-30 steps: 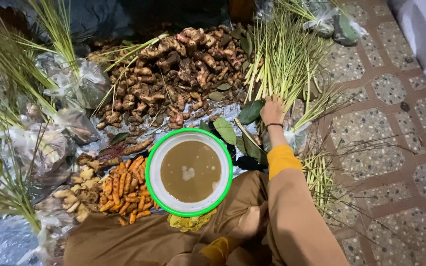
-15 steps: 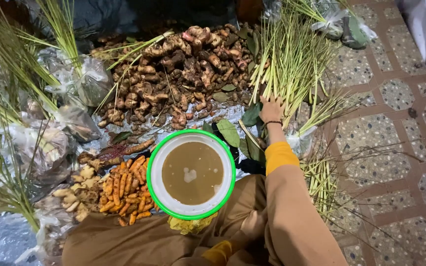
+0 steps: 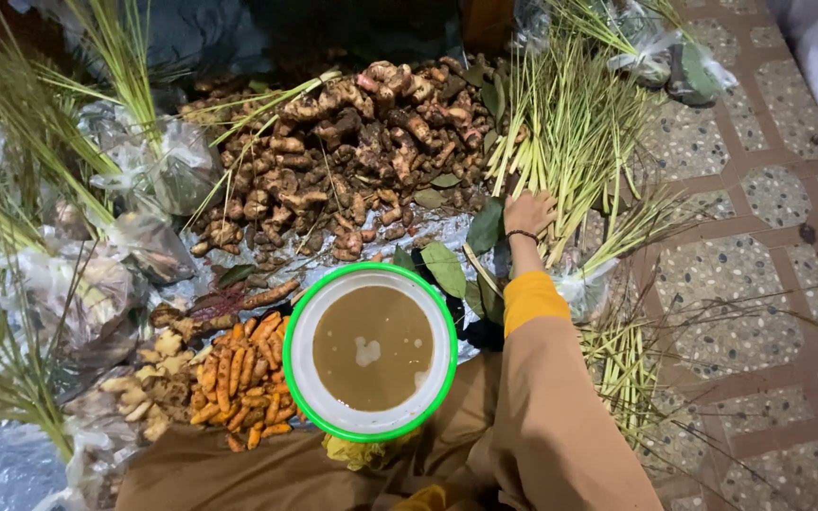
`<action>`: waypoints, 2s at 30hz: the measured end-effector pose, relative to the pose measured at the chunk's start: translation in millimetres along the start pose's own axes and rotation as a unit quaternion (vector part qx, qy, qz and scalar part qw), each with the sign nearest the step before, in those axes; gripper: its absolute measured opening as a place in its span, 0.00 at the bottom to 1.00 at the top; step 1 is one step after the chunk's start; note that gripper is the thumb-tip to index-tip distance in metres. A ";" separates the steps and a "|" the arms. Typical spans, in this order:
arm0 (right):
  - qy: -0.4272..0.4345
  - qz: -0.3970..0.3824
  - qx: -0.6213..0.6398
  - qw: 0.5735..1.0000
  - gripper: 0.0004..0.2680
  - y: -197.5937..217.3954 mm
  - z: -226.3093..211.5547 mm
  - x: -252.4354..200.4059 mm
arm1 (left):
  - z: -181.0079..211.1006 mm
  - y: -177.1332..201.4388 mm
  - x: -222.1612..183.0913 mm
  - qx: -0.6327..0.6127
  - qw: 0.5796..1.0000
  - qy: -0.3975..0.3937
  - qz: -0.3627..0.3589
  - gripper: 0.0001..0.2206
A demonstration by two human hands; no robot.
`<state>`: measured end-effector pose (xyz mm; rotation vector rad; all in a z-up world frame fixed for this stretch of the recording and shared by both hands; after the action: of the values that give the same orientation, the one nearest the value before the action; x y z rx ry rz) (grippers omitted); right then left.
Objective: The person cleans and bundles stalks of lemongrass by hand, peeling away outer layers and placing finished bundles on a wooden table.
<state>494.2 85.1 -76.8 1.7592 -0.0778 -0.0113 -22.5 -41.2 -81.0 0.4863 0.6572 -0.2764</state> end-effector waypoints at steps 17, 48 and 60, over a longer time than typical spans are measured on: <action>-0.219 -0.191 0.737 0.610 0.09 70.4 26.6 7.6 | 28.6 22.2 -56.3 -0.001 0.999 -0.047 -0.007 0.16; -0.048 -0.335 0.838 0.427 0.11 299.8 110.8 -299.0 | 68.2 108.2 -25.8 -0.060 0.940 -0.252 0.221 0.03; -0.066 -0.420 0.738 0.524 0.02 269.8 114.7 -452.5 | 48.6 152.8 -38.5 -0.501 0.854 -0.097 0.105 0.32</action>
<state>24.4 -51.2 150.0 3.3117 0.9715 -1.1037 33.4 67.8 29.5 -0.4766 0.4623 0.2414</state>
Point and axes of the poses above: each hand's wrist, its own x-axis towards the middle knuckle, its own y-axis out of the back of the hand, z = x × y, the point moved 5 cm from there along x, towards the middle knuckle, and after that the axes turned 5 degrees about x, right-handed, at the moved point
